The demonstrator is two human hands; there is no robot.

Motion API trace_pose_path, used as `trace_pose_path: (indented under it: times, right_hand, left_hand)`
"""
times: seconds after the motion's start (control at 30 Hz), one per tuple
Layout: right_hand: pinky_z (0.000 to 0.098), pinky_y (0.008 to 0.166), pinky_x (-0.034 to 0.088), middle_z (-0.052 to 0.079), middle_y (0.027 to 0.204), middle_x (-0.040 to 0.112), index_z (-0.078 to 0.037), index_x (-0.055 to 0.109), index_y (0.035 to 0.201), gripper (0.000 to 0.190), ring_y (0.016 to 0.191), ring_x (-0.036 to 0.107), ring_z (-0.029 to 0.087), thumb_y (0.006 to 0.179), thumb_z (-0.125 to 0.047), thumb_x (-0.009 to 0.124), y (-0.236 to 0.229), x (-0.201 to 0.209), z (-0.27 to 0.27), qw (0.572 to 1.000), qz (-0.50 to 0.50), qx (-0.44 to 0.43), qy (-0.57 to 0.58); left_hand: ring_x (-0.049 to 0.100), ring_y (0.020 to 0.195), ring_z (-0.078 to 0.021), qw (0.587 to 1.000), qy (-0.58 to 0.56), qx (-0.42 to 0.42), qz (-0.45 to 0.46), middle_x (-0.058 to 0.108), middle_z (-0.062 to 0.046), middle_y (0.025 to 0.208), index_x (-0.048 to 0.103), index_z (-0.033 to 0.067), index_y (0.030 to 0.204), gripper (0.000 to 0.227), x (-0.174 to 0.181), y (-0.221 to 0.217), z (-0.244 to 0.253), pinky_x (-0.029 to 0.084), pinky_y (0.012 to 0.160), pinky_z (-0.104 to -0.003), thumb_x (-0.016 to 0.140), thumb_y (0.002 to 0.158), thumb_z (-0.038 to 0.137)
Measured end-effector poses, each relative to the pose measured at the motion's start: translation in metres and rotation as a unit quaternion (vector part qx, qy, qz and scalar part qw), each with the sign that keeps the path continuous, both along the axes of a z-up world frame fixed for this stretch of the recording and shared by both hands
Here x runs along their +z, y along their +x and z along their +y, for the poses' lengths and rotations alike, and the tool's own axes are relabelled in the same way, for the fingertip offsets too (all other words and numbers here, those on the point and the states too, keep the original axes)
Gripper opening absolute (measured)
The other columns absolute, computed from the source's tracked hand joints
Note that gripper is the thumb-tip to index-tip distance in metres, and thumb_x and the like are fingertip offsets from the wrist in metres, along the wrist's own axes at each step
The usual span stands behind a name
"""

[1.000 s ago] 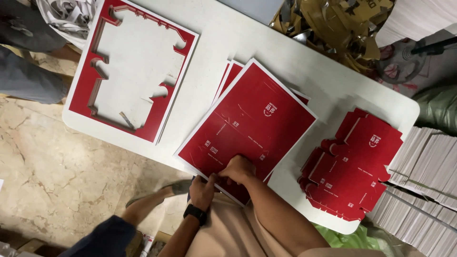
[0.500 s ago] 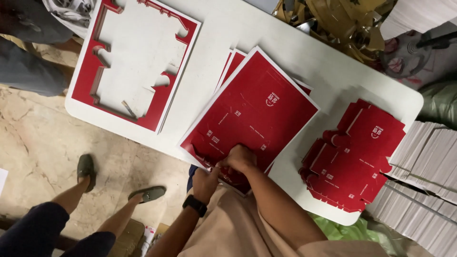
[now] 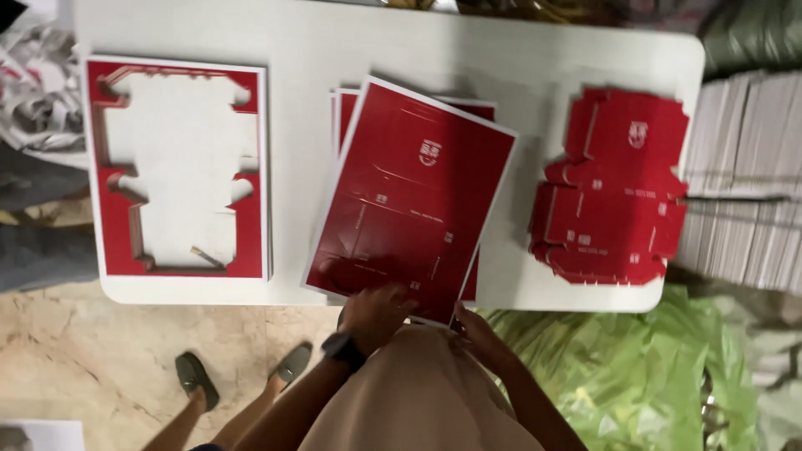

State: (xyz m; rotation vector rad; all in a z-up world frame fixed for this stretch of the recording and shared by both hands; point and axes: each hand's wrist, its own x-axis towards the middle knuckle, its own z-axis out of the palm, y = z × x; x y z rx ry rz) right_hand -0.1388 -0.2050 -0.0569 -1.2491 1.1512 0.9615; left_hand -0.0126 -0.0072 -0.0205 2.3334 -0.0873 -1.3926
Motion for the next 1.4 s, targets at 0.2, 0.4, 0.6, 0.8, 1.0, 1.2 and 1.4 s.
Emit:
trace_pose_path:
  times: [0.2, 0.4, 0.6, 0.8, 1.0, 1.2, 1.4]
  right_hand:
    - [0.0495, 0.105, 0.051, 0.024, 0.150, 0.051, -0.008, 0.042, 0.155, 0.083, 0.130, 0.057, 0.042, 0.099, -0.068, 0.056, -0.015, -0.030, 0.053, 0.929, -0.060, -0.364, 0.004]
    - [0.0500, 0.110, 0.048, 0.032, 0.141, 0.056, 0.005, 0.050, 0.148, 0.078, 0.131, 0.056, 0.042, 0.105, -0.060, 0.046, 0.010, 0.009, 0.076, 0.878, -0.060, -0.470, -0.071]
    - [0.0504, 0.082, 0.061, 0.025, 0.110, 0.070, 0.002, 0.060, 0.137, 0.083, 0.094, 0.075, 0.039, 0.105, -0.068, 0.031, -0.016, -0.054, 0.074, 0.921, -0.030, -0.383, -0.062]
    - [0.0505, 0.048, 0.058, 0.027, 0.071, 0.066, 0.007, 0.063, 0.102, 0.063, 0.052, 0.069, 0.040, 0.101, -0.056, 0.060, -0.016, -0.054, 0.060, 0.865, -0.037, -0.501, 0.015]
    - [0.0399, 0.046, 0.058, 0.020, 0.070, 0.072, 0.001, 0.071, 0.099, 0.059, 0.055, 0.074, 0.030, 0.096, -0.058, 0.070, 0.003, -0.041, 0.044, 0.961, -0.058, -0.271, -0.023]
    - [0.0458, 0.068, 0.060, 0.010, 0.081, 0.076, -0.019, 0.078, 0.091, 0.048, 0.085, 0.077, 0.032, 0.088, -0.064, 0.061, 0.020, -0.040, 0.048, 0.979, 0.047, 0.002, -0.198]
    - [0.0511, 0.079, 0.056, 0.024, 0.090, 0.076, -0.003, 0.080, 0.093, 0.061, 0.095, 0.075, 0.041, 0.092, -0.060, 0.056, 0.039, 0.034, 0.037, 0.976, -0.041, -0.061, -0.203]
  left_hand:
    - [-0.008, 0.157, -0.0440, 0.886, -0.155, -0.396, -0.185, -0.004, -0.010, 0.174, 0.015, 0.0376, 0.165, 0.125, -0.012, 0.054, -0.064, -0.004, 0.113, -0.082, 0.094, 0.069, 0.031]
    - [-0.030, 0.153, -0.0405, 0.896, -0.050, -0.438, -0.047, -0.028, -0.004, 0.170, -0.007, 0.0469, 0.163, 0.135, -0.010, 0.063, -0.080, -0.016, 0.110, -0.081, 0.090, 0.069, 0.043]
    - [-0.032, 0.153, -0.0376, 0.909, -0.007, -0.416, -0.024, -0.029, -0.002, 0.170, -0.008, 0.0473, 0.163, 0.126, -0.004, 0.063, -0.092, -0.022, 0.109, -0.077, 0.080, 0.077, 0.021]
    - [-0.034, 0.152, -0.0383, 0.912, -0.004, -0.411, -0.002, -0.031, -0.004, 0.170, -0.009, 0.0444, 0.164, 0.123, 0.004, 0.070, -0.100, -0.023, 0.108, -0.076, 0.066, 0.076, 0.002]
    - [-0.031, 0.153, -0.0370, 0.908, 0.018, -0.416, -0.039, -0.027, -0.004, 0.171, -0.010, 0.0458, 0.164, 0.120, -0.021, 0.059, -0.093, -0.022, 0.110, -0.076, 0.062, 0.080, 0.000]
    - [-0.028, 0.154, -0.0370, 0.875, 0.038, -0.470, -0.113, -0.029, -0.003, 0.171, -0.018, 0.0515, 0.160, 0.119, -0.053, 0.054, -0.086, -0.013, 0.110, -0.080, 0.061, 0.090, -0.004]
    - [0.021, 0.157, -0.0341, 0.757, -0.089, -0.320, -0.563, 0.018, -0.001, 0.173, 0.028, 0.0458, 0.159, 0.075, -0.024, 0.058, -0.092, 0.029, 0.107, -0.082, 0.061, 0.092, 0.046]
